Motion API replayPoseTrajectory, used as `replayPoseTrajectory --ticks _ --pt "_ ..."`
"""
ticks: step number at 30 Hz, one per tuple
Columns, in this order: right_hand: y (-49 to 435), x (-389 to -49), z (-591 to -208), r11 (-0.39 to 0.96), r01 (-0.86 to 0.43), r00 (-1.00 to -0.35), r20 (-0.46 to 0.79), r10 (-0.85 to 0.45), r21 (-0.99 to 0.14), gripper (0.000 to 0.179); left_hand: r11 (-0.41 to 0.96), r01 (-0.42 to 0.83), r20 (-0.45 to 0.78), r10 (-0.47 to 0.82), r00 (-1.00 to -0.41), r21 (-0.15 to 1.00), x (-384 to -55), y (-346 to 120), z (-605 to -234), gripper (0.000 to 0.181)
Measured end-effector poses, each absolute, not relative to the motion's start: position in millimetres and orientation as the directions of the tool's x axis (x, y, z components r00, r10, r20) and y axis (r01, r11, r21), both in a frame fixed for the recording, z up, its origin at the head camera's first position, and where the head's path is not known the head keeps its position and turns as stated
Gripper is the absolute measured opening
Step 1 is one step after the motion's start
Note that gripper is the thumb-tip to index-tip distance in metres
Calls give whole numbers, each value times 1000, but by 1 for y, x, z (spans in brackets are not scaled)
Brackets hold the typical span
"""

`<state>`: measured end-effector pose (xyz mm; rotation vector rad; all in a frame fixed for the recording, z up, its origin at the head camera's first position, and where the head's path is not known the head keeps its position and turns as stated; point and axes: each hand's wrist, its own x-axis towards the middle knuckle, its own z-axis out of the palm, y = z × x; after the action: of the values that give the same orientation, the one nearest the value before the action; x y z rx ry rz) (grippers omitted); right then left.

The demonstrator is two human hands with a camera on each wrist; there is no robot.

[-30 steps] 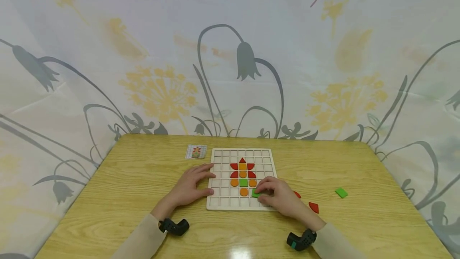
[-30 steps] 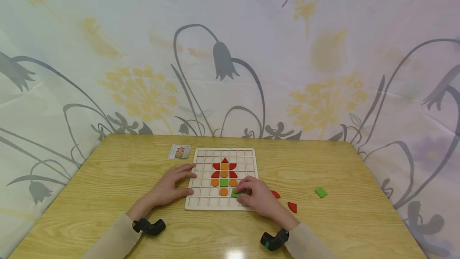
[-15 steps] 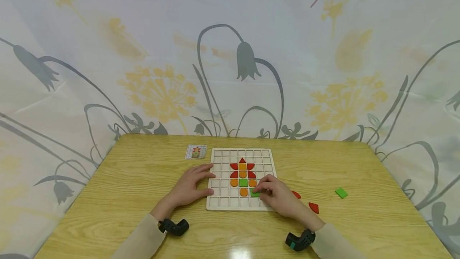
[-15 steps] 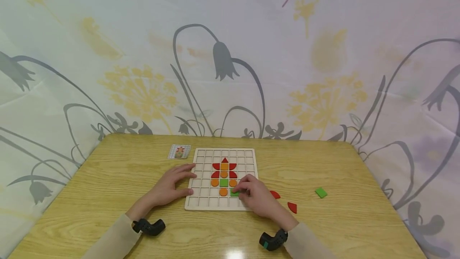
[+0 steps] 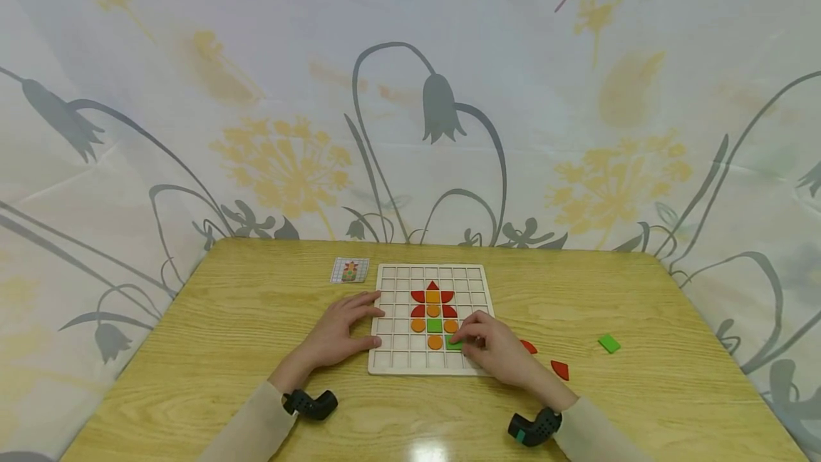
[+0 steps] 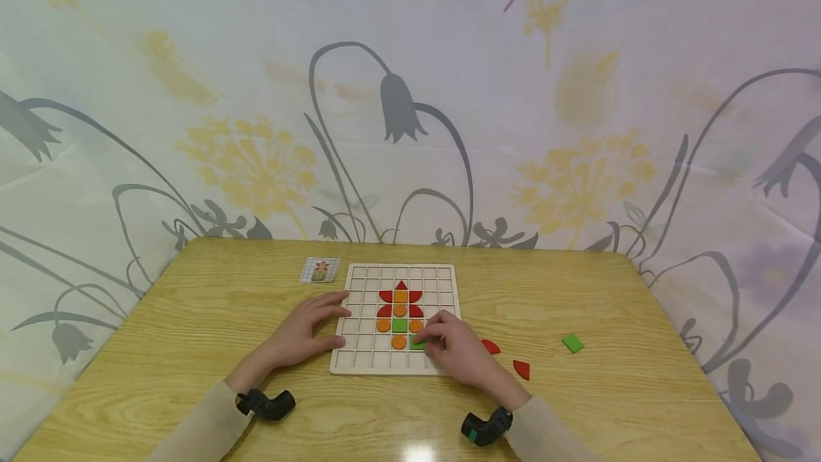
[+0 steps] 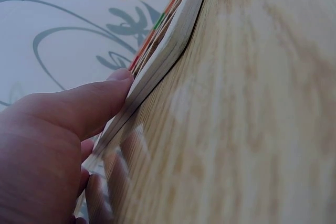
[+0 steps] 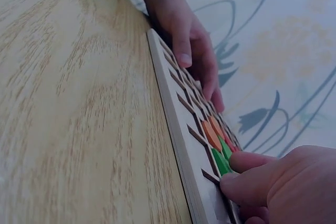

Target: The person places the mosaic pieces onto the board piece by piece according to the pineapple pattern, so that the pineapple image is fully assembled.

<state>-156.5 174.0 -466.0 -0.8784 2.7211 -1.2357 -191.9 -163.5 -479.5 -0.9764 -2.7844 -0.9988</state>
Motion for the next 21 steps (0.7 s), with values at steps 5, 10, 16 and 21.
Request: replayPoseTrajectory --ticks 5,10,16,21 --pt "174 -158 -466 548 -444 -862 172 -476 -709 19 598 569 225 552 -803 565 -192 -164 -479 46" --pt "173 -158 -466 548 -425 -872 164 -460 -721 14 599 570 226 551 -803 563 -193 -164 -480 46" --pt "174 -159 -467 535 -412 -876 159 -455 -738 15 597 569 226 551 -803 566 -193 -165 -481 46" --pt "176 -161 -470 525 -395 -888 167 -429 -753 15 589 573 231 554 -800 571 -194 -165 -482 46"
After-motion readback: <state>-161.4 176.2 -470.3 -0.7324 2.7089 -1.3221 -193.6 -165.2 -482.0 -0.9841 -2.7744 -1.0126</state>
